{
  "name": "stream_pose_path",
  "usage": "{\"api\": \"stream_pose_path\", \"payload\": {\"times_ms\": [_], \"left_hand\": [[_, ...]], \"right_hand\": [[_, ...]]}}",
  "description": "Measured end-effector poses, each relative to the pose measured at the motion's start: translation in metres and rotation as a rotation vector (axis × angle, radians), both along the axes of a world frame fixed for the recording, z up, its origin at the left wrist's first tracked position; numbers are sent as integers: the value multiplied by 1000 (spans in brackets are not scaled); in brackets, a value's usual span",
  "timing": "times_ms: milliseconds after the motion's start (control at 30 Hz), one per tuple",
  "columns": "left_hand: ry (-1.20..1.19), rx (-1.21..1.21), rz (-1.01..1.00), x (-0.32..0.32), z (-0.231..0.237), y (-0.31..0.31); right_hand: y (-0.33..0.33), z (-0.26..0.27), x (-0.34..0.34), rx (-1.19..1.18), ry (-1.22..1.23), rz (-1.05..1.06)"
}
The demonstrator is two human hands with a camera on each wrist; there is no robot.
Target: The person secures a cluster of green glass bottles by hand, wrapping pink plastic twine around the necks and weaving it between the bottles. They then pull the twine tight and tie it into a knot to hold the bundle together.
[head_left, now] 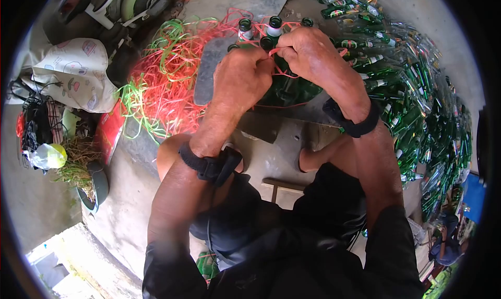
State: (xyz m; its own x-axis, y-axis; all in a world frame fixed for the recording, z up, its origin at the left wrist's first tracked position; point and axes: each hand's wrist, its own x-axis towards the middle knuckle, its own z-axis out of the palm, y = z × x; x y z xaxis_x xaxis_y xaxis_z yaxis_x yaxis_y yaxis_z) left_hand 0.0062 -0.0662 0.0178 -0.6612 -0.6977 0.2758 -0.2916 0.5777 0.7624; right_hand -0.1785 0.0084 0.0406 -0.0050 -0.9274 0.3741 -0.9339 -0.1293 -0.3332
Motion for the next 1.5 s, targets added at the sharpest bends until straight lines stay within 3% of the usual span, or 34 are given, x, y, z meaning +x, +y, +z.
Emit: {"api": "stream_pose_path", "payload": {"times_ms": [133, 233, 433, 833, 1000, 1300, 1500], "left_hand": [[-51, 18, -6, 1, 2, -3], [-54, 60, -16, 1, 1, -4], [-55, 41, -13, 1, 2, -4], [-73, -45, -36, 4, -1, -4], [-52, -32, -43, 4, -3, -5], [-74, -45, -43, 6, -1, -5], [-64, -62, -77, 7, -1, -7]], "right_hand": [[1, 0, 12, 66, 64, -101], [2, -3, 14, -41, 153, -105], [2, -3, 20, 75, 210, -183], [8, 2, 31, 211, 5, -228], [3, -14, 23, 78, -143, -137], [-2, -32, 24, -36, -230, -153], [-3, -32, 27, -20, -334, -144]]}}
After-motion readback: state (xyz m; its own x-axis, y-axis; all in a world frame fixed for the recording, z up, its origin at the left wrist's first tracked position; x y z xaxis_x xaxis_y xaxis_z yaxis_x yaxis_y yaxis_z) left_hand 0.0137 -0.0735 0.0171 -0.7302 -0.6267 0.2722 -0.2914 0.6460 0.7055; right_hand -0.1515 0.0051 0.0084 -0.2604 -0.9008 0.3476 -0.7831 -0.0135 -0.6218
